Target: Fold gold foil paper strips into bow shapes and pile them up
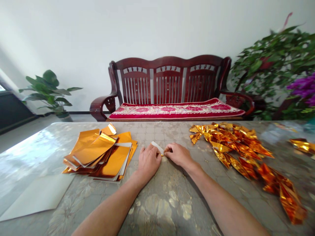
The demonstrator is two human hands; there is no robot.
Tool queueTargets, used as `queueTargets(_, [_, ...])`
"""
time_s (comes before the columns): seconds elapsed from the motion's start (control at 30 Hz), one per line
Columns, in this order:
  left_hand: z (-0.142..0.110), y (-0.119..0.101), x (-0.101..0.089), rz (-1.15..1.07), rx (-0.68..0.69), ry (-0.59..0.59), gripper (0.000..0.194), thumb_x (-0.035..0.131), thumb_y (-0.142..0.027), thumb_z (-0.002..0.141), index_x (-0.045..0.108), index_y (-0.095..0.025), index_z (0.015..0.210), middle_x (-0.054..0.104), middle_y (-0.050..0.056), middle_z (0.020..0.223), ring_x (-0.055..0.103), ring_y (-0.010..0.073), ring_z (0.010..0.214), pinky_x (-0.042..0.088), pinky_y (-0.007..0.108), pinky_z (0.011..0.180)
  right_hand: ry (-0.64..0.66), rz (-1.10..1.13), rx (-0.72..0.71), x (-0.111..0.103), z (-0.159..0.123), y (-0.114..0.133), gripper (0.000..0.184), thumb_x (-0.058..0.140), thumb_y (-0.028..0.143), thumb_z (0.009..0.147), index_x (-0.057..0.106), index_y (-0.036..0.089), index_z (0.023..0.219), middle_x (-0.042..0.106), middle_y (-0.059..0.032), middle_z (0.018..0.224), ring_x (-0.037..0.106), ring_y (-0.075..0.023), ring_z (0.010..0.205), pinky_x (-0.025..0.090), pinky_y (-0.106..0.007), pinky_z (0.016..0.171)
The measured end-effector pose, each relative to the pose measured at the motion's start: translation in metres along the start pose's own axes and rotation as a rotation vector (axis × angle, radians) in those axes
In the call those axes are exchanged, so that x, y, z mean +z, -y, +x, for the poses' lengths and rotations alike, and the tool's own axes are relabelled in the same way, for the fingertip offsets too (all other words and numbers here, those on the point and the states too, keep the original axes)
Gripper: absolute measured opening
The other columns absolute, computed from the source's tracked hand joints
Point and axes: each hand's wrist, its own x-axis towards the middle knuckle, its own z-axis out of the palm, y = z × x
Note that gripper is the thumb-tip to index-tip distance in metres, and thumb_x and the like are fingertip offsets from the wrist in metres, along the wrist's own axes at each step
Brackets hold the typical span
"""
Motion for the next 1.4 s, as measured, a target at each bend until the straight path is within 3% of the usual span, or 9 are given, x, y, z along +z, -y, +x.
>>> queueTargets(0.77, [0.001, 0.0, 0.0, 0.049, -0.026, 0.015, 0.007, 0.056, -0.019, 0.084, 0.061, -0.021, 0.079, 0.068, 0.003, 0.092, 0.06, 0.019, 0.089, 0.037, 0.032, 0.084, 0.012, 0.019, -0.004, -0.001, 0.001, 0.0, 0.012, 0.06, 0.028, 0.079, 0.071, 0.026, 0.082, 0.071, 0.0019, 0.091, 0.061, -0.0146, 0.081, 0.031, -0.024, 0.061])
queueTargets(0.9, [0.002, 0.0, 0.0, 0.045, -0.024, 0.011, 0.007, 0.057, -0.018, 0.084, 0.061, -0.021, 0.079, 0.067, 0.003, 0.093, 0.06, 0.0185, 0.088, 0.037, 0.032, 0.084, -0.015, 0.001, -0.012, 0.0, -0.001, 0.002, 0.015, 0.057, 0.034, 0.084, 0.07, 0.026, 0.082, 0.07, 0.001, 0.091, 0.06, -0.0155, 0.083, 0.029, -0.025, 0.061])
queueTargets(1.07, [0.002, 0.002, 0.001, 0.042, -0.021, -0.003, 0.006, 0.057, -0.019, 0.084, 0.061, -0.021, 0.079, 0.067, 0.003, 0.093, 0.06, 0.0191, 0.087, 0.038, 0.033, 0.083, -0.059, -0.043, -0.003, 0.004, -0.005, 0.007, 0.013, 0.063, 0.037, 0.08, 0.068, 0.025, 0.081, 0.068, 0.0004, 0.09, 0.059, -0.0166, 0.085, 0.029, -0.025, 0.061])
queueTargets(1.4, [0.003, 0.013, 0.005, -0.252, -0.038, -0.014, 0.015, 0.055, -0.013, 0.087, 0.064, -0.02, 0.097, 0.069, 0.003, 0.092, 0.061, 0.0187, 0.09, 0.042, 0.029, 0.08, -0.073, -0.086, -0.007, 0.006, -0.007, 0.009, 0.007, 0.061, 0.03, 0.083, 0.066, 0.025, 0.082, 0.066, 0.0002, 0.091, 0.058, -0.0176, 0.088, 0.029, -0.026, 0.064])
